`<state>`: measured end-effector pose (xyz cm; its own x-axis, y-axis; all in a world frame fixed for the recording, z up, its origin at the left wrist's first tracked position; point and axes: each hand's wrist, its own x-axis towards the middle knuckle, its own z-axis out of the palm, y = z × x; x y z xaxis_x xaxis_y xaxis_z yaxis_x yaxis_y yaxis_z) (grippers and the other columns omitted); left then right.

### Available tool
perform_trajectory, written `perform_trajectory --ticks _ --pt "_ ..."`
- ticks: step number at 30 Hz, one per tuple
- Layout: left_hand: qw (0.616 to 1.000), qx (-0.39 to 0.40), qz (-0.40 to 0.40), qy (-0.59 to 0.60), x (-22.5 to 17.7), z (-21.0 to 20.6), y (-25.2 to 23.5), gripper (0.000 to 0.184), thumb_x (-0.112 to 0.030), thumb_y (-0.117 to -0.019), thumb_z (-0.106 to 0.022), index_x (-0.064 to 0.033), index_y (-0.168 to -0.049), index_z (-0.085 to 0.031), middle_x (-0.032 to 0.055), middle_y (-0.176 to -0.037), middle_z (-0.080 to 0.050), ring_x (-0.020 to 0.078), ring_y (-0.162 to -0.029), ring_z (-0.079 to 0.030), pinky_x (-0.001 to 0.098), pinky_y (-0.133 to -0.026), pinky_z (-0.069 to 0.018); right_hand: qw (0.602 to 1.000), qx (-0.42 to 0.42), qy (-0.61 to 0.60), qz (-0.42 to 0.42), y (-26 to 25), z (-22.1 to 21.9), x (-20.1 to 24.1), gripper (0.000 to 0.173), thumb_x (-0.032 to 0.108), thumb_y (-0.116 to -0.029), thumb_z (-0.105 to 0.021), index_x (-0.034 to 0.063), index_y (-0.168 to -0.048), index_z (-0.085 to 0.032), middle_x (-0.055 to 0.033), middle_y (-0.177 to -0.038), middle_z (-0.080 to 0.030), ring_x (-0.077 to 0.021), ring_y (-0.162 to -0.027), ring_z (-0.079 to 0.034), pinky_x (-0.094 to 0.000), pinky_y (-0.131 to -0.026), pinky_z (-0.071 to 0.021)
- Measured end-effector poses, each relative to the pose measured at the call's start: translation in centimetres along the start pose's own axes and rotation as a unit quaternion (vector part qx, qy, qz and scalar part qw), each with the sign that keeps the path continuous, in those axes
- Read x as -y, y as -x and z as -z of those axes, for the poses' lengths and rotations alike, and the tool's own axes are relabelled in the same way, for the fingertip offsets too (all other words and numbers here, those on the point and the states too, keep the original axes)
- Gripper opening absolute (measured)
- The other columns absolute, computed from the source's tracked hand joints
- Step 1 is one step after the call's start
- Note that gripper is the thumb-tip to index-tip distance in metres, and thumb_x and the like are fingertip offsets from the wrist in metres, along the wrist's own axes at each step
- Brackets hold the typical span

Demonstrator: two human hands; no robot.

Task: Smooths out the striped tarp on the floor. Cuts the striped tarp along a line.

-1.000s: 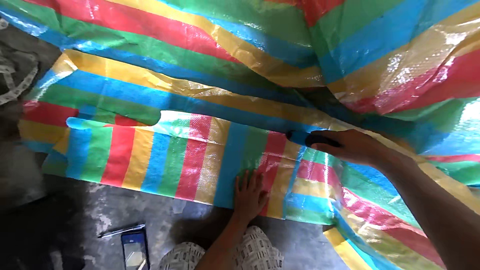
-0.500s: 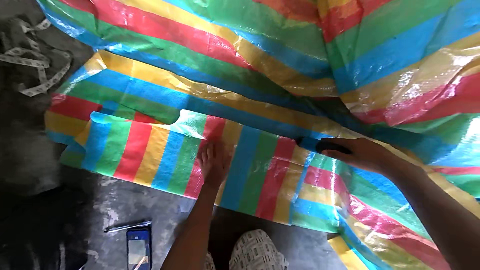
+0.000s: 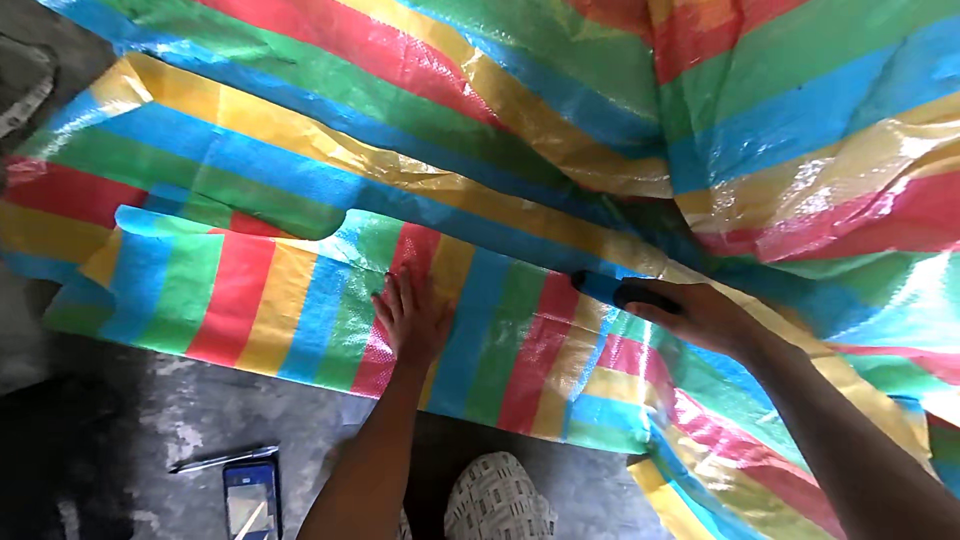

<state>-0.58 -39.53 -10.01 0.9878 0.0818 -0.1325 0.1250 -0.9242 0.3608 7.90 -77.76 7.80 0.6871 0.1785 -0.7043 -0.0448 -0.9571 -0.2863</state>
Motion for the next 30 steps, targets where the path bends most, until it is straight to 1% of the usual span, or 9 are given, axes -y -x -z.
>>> perform_trajectory --ticks 2,9,12,16,18,21,25,27,30 --pt "1.0 0.012 0.007 0.0 -0.2 0.3 -0.1 0.071 -0.064 -0.1006 -0.037 -0.0236 -0.158 -0.042 0.02 -0.169 -0.023 0.0452 -0.157 -0.009 0.0735 -0.119 0.0007 1.0 -0.002 0.003 0.006 0.0 0.1 0.7 0.056 0.051 -0.1027 -0.054 0.0173 -0.148 -0.055 -0.0208 -0.108 -0.071 -0.0403 -0.099 -0.068 -0.0647 -0.086 -0.0499" --pt "1.0 0.004 0.01 -0.008 -0.4 0.5 -0.1 0.07 -0.064 -0.1003 -0.038 -0.0223 -0.155 -0.047 0.0205 -0.167 -0.027 0.0469 -0.156 -0.014 0.0749 -0.119 -0.0026 0.999 0.0 0.016 0.049 -1.8 0.3 2.7 0.058 0.053 -0.1027 -0.052 0.0159 -0.147 -0.056 -0.0187 -0.106 -0.072 -0.0386 -0.096 -0.069 -0.0633 -0.084 -0.0516" --pt "1.0 -0.011 0.005 -0.011 -0.3 0.3 -0.1 0.067 -0.062 -0.1007 -0.039 -0.0218 -0.154 -0.049 0.0205 -0.166 -0.029 0.0469 -0.155 -0.017 0.0752 -0.118 -0.0052 0.998 0.005 0.021 0.06 -2.7 0.3 4.0 0.058 0.053 -0.1027 -0.053 0.0156 -0.147 -0.056 -0.018 -0.11 -0.073 -0.0383 -0.099 -0.07 -0.0637 -0.086 -0.0516" --pt "1.0 -0.011 0.007 -0.008 -0.4 0.2 -0.1 0.067 -0.063 -0.1013 -0.039 -0.0228 -0.155 -0.048 0.0207 -0.167 -0.029 0.0472 -0.155 -0.017 0.0755 -0.118 -0.0053 0.997 0.001 0.018 0.077 -4.1 0.2 5.6 0.058 0.053 -0.1025 -0.052 0.0153 -0.147 -0.056 -0.018 -0.104 -0.072 -0.0375 -0.093 -0.069 -0.0633 -0.081 -0.0519" --pt "1.0 -0.003 0.01 0.0 -0.5 0.6 -0.1 0.066 -0.061 -0.1012 -0.041 -0.0228 -0.154 -0.049 0.0217 -0.166 -0.03 0.0482 -0.155 -0.019 0.0762 -0.118 -0.0066 0.996 0.0 0.016 0.087 -4.7 0.2 6.7 0.057 0.051 -0.1029 -0.052 0.0143 -0.147 -0.056 -0.0189 -0.103 -0.072 -0.0382 -0.092 -0.069 -0.0635 -0.08 -0.0515" --pt "1.0 -0.017 0.002 0.014 -0.4 0.7 -0.1 0.063 -0.059 -0.1012 -0.045 -0.0224 -0.151 -0.053 0.0223 -0.164 -0.033 0.0491 -0.153 -0.023 0.0765 -0.117 -0.0108 0.994 -0.01 0.012 0.11 -5.6 -0.1 8.4 0.056 0.049 -0.1028 -0.053 0.0119 -0.145 -0.058 -0.0198 -0.1 -0.072 -0.0385 -0.088 -0.068 -0.0631 -0.078 -0.0514" --pt "1.0 -0.003 0.005 0.024 -0.7 1.2 -0.2 0.061 -0.057 -0.1015 -0.046 -0.0242 -0.152 -0.052 0.0222 -0.164 -0.033 0.0491 -0.153 -0.025 0.0764 -0.117 -0.0116 0.992 -0.02 0.014 0.127 -6.9 -0.4 10.9 0.059 0.051 -0.1027 -0.052 0.0106 -0.145 -0.058 -0.0204 -0.1 -0.072 -0.039 -0.089 -0.069 -0.0635 -0.078 -0.0518" --pt "0.999 0.002 0.006 0.032 -0.7 1.4 -0.3 0.059 -0.055 -0.1012 -0.048 -0.0241 -0.152 -0.053 0.022 -0.164 -0.034 0.0488 -0.152 -0.026 0.0764 -0.117 -0.0122 0.992 -0.019 0.008 0.124 -7.3 -0.5 12.2 0.057 0.049 -0.1033 -0.053 0.0103 -0.145 -0.057 -0.0211 -0.102 -0.072 -0.0402 -0.092 -0.069 -0.0643 -0.08 -0.0513" --pt "0.999 0.019 0.016 0.043 -0.8 1.7 -0.3 0.058 -0.055 -0.1011 -0.048 -0.0262 -0.152 -0.052 0.0191 -0.165 -0.033 0.0464 -0.154 -0.024 0.0746 -0.118 -0.0117 0.993 -0.02 0.008 0.118 -7.8 -0.6 13.8 0.054 0.046 -0.104 -0.054 0.0108 -0.145 -0.057 -0.0212 -0.101 -0.071 -0.04 -0.09 -0.068 -0.0642 -0.079 -0.0515"
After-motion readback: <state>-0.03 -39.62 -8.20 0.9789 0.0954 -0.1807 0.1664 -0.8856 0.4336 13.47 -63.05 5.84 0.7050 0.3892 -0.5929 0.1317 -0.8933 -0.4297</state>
